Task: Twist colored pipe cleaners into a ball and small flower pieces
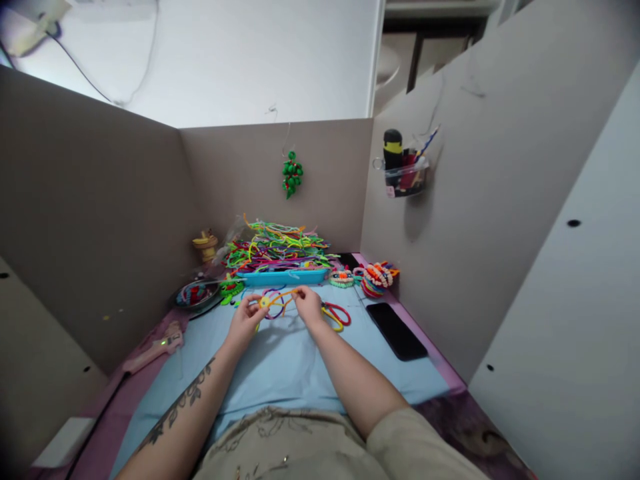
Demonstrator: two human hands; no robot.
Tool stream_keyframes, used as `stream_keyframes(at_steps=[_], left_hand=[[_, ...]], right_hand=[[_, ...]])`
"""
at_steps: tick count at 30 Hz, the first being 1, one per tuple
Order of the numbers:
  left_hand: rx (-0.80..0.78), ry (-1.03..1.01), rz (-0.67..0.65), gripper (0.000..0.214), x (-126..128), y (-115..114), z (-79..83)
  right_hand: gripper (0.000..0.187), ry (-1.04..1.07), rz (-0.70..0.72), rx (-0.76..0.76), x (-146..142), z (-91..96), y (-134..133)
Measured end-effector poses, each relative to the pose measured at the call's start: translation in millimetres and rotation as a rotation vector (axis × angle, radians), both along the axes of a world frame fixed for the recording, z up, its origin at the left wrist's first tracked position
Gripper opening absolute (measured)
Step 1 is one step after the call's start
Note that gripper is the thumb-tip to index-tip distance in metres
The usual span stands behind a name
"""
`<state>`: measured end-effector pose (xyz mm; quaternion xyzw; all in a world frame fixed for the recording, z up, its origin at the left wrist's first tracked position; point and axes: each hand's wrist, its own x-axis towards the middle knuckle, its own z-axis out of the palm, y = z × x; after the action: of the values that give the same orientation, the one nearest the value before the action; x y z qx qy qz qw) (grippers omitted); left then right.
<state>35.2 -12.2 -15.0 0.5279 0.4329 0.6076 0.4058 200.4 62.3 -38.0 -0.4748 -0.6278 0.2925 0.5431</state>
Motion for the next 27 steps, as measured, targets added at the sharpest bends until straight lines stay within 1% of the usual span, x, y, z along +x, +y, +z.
stream_keyframes(at_steps=[3, 5, 9, 14, 19, 21, 24, 27], left_hand=[[-0.025, 0.074, 0.064, 0.039, -2, 3, -4.1], [-0.026, 0.123, 0.100, 0.037, -4, 6, -7.8], [-0.026, 0.186, 0.127, 0.036, -4, 8, -12.2], [-0.020, 0.222, 0.080, 0.036, -1, 5, -10.5], [0.002, 0.285, 0.072, 0.036, 0, 3, -9.9], [0.024, 0.309, 0.049, 0.035, 1, 3, -10.7], [0.072, 0.342, 0.001, 0.034, 1, 3, -12.6], [0.092, 0.348, 0.002, 0.034, 1, 3, -14.2]], right_hand=[[0.022, 0.128, -0.028, 0.024, 2, 9.3, -8], [0.024, 0.166, -0.046, 0.076, 2, 13.6, -13], [0.025, 0.139, -0.051, 0.152, -1, 15.9, -20], [0.024, 0.090, -0.001, 0.139, -4, 12.3, -22], [0.021, 0.089, 0.126, 0.044, -6, 10.4, -18], [0.019, 0.066, 0.174, 0.002, -6, 10.8, -17], [0.019, 0.032, 0.247, -0.019, -7, 12.1, -18], [0.018, -0.001, 0.345, -0.066, -9, 12.7, -19]])
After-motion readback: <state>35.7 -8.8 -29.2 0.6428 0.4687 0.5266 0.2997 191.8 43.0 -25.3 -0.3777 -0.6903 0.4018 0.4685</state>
